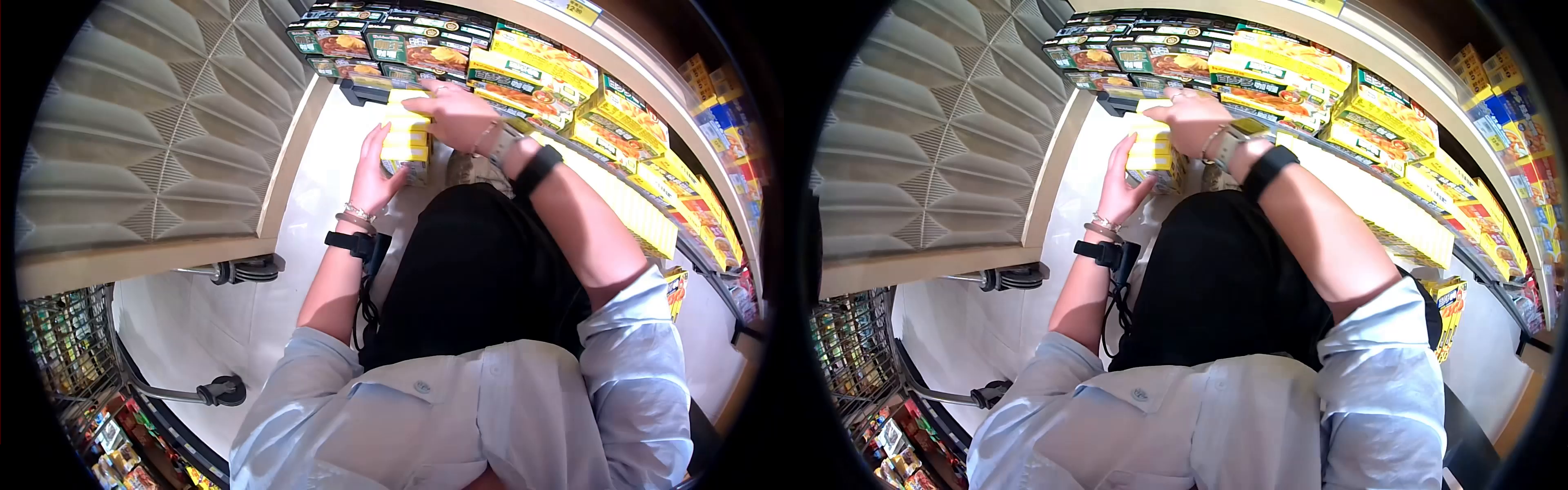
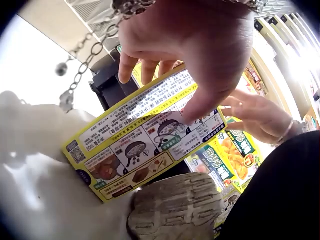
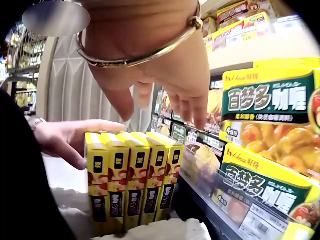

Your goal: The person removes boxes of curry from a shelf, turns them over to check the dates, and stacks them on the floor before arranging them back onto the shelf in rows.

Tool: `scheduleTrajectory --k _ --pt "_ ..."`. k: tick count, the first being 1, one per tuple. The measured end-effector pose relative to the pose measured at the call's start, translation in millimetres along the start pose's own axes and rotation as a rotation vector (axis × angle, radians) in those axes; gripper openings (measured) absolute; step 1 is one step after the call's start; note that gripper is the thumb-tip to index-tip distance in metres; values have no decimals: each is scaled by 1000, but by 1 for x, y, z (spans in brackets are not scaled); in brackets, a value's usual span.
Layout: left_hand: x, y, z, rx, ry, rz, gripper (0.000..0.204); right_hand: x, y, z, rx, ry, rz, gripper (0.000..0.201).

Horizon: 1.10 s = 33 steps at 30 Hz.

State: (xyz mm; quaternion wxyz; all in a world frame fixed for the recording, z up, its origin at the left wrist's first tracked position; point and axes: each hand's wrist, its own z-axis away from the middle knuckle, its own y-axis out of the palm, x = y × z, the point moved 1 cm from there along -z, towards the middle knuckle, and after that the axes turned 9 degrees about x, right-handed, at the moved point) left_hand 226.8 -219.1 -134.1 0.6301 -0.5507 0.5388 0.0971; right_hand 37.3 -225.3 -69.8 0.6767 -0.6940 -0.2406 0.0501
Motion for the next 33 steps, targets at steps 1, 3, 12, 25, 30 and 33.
scheduleTrajectory --k 1,3,12,25,30,33 --pt "0 -2 -2 35 43 -87 78 3 2 -9 2 -3 -2 49" --pt "0 -2 -3 39 4 -78 76 7 7 -23 50 15 -65 50" --pt "11 6 3 -37 -20 92 82 -9 14 -49 221 5 -16 67" --pt "30 16 11 168 -92 392 67 16 34 -54 220 217 132 71" --pt "37 22 17 124 -34 280 54 23 22 -38 63 275 15 57" --pt "33 15 24 60 320 -214 52 36 -9 -18 -85 286 -9 58"
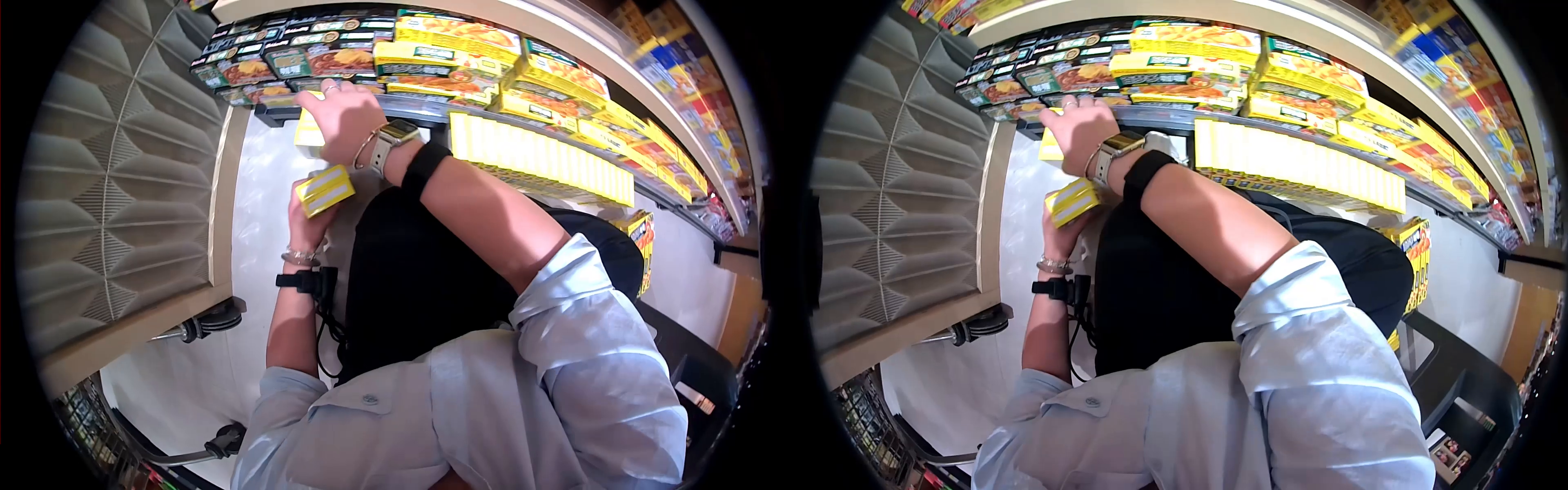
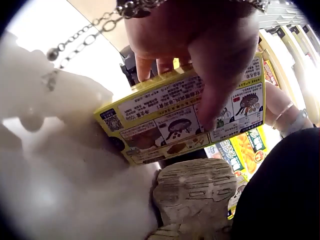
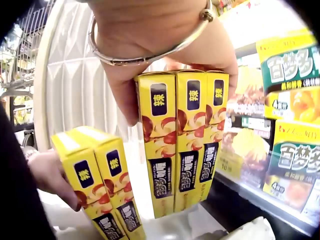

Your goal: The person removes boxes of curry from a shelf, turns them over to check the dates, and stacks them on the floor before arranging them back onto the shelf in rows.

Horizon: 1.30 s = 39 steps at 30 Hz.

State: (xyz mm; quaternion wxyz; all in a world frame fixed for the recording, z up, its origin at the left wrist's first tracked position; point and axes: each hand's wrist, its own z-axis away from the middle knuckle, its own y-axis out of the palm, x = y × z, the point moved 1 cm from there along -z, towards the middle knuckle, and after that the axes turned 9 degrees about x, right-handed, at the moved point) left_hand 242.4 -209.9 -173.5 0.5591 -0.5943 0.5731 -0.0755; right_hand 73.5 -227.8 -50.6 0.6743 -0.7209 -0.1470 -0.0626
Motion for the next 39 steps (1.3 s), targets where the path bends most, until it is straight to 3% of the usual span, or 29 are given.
scheduleTrajectory --k 2,3,5,8,10,14,16,19,22,26,28,30,32,33,36,39 --pt "-12 -9 9 -60 -532 257 49 5 -21 20 -109 -22 -38 59" --pt "-11 -11 17 -54 -517 258 49 7 -33 35 -178 -43 -61 60" --pt "-4 -20 33 -300 -514 558 45 8 -59 66 -257 -60 -80 61" --pt "-35 -62 34 -275 -625 489 40 -1 -101 113 -168 4 -172 63" --pt "-62 -87 30 -258 -619 504 36 -16 -126 149 -336 -64 -287 66" --pt "-121 -116 17 -253 -458 531 29 -51 -178 215 -363 -65 -92 66" --pt "-136 -119 13 -232 -281 528 33 -63 -199 245 -313 -19 21 66" --pt "-163 -111 4 -215 -215 639 47 -89 -222 284 -132 66 143 69" --pt "-187 -91 -9 -113 -124 458 70 -118 -233 319 -38 107 218 72" --pt "-219 -64 -23 -18 -211 412 64 -151 -238 358 11 213 281 73" --pt "-234 -50 -35 -7 -17 448 60 -166 -239 373 21 247 304 72" --pt "-244 -40 -41 -7 12 500 59 -177 -238 385 96 356 220 71" --pt "-242 -29 -45 66 51 599 58 -185 -232 392 133 364 167 72" --pt "-245 -28 -50 109 104 401 56 -190 -227 395 103 326 155 73" --pt "-251 -17 -59 105 110 184 56 -208 -211 401 74 274 113 73" --pt "-238 -3 -61 120 100 407 72 -221 -207 404 103 289 51 73"
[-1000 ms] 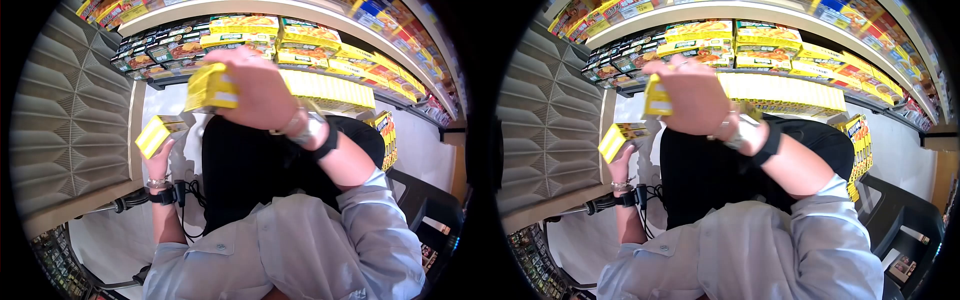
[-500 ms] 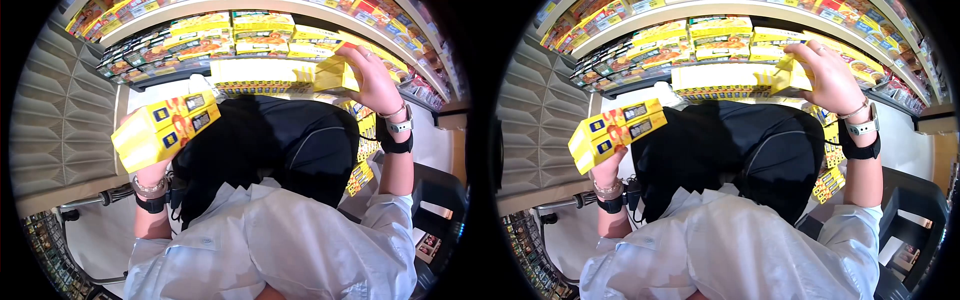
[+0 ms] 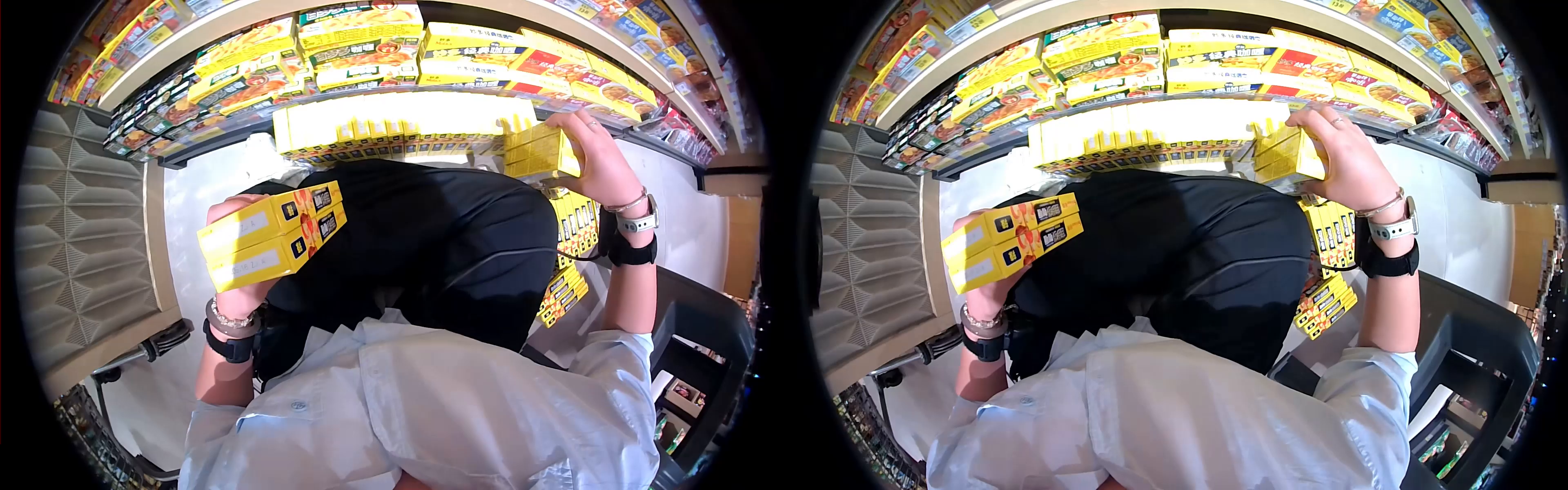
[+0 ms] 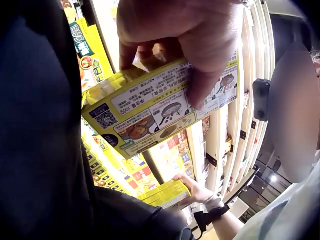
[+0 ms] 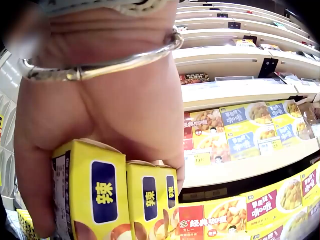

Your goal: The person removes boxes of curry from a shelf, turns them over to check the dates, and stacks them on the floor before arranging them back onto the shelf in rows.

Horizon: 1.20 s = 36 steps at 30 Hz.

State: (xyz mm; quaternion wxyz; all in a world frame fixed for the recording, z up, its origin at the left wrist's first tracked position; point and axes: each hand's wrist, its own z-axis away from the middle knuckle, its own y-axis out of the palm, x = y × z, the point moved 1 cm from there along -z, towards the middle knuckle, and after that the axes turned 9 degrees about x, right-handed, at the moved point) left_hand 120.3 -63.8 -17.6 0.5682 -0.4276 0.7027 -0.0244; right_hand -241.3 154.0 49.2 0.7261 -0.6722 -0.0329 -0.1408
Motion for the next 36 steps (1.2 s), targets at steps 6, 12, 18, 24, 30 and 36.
scheduleTrajectory --k 6,12,18,24,30,36 --pt "12 7 -6 58 -90 74 70 -17 22 -4 87 55 -64 70" --pt "20 26 -14 -12 -70 461 42 -13 24 -3 105 93 -36 63" --pt "21 28 -18 35 -71 459 42 5 8 4 57 163 59 59" --pt "8 28 -18 13 -3 422 48 36 -32 25 -109 202 79 70" --pt "-31 19 -10 129 115 -14 55 113 -50 45 -317 -8 -287 66" --pt "-45 51 23 98 -383 482 52 181 -34 39 148 -462 -271 57"
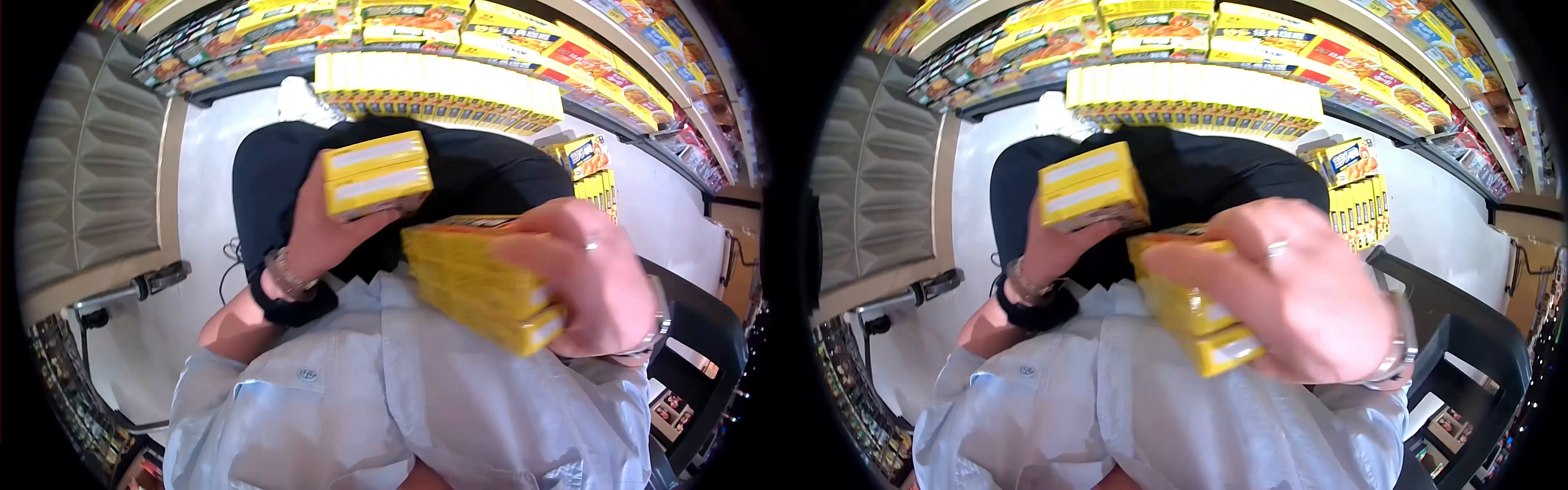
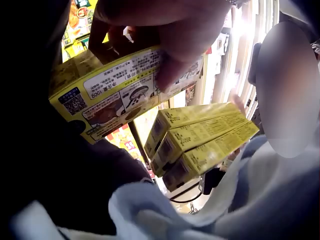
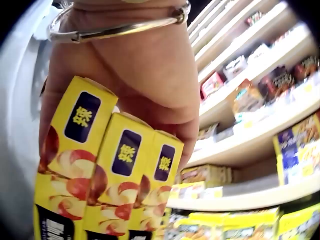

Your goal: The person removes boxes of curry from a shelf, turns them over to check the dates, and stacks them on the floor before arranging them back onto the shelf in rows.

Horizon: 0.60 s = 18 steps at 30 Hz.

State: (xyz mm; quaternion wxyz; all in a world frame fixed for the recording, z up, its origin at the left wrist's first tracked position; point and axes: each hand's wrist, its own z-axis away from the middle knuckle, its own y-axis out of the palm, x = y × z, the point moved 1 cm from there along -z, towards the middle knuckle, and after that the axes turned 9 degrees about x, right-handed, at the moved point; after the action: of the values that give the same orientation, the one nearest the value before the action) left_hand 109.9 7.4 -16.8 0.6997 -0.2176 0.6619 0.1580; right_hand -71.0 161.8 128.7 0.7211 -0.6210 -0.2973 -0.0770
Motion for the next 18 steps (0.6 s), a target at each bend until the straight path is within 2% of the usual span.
scheduleTrajectory --k 1,2,4,6,7,8,9,11,13,15,17,18 --pt "4 5 2 8 53 -12 49 9 9 -8 95 5 53 58" --pt "11 13 5 15 87 58 47 15 30 -15 73 8 -10 74" --pt "23 21 8 17 118 130 45 24 56 -28 88 21 8 69" --pt "31 22 6 164 103 228 43 27 80 -33 72 32 15 67" --pt "35 21 4 159 99 230 43 26 88 -35 62 105 51 63" --pt "39 19 2 223 56 236 44 25 96 -36 50 178 89 60" --pt "42 18 0 289 12 242 45 24 105 -37 52 177 86 60" --pt "44 19 1 310 24 197 46 22 118 -38 -26 134 68 60" --pt "40 21 4 333 113 138 43 30 123 -36 36 163 115 59" --pt "37 17 7 347 133 39 47 36 127 -33 -41 126 155 58" --pt "44 18 4 399 26 226 49 33 127 -34 -83 135 102 56" --pt "50 18 0 424 -24 220 51 28 132 -36 -77 160 89 62"
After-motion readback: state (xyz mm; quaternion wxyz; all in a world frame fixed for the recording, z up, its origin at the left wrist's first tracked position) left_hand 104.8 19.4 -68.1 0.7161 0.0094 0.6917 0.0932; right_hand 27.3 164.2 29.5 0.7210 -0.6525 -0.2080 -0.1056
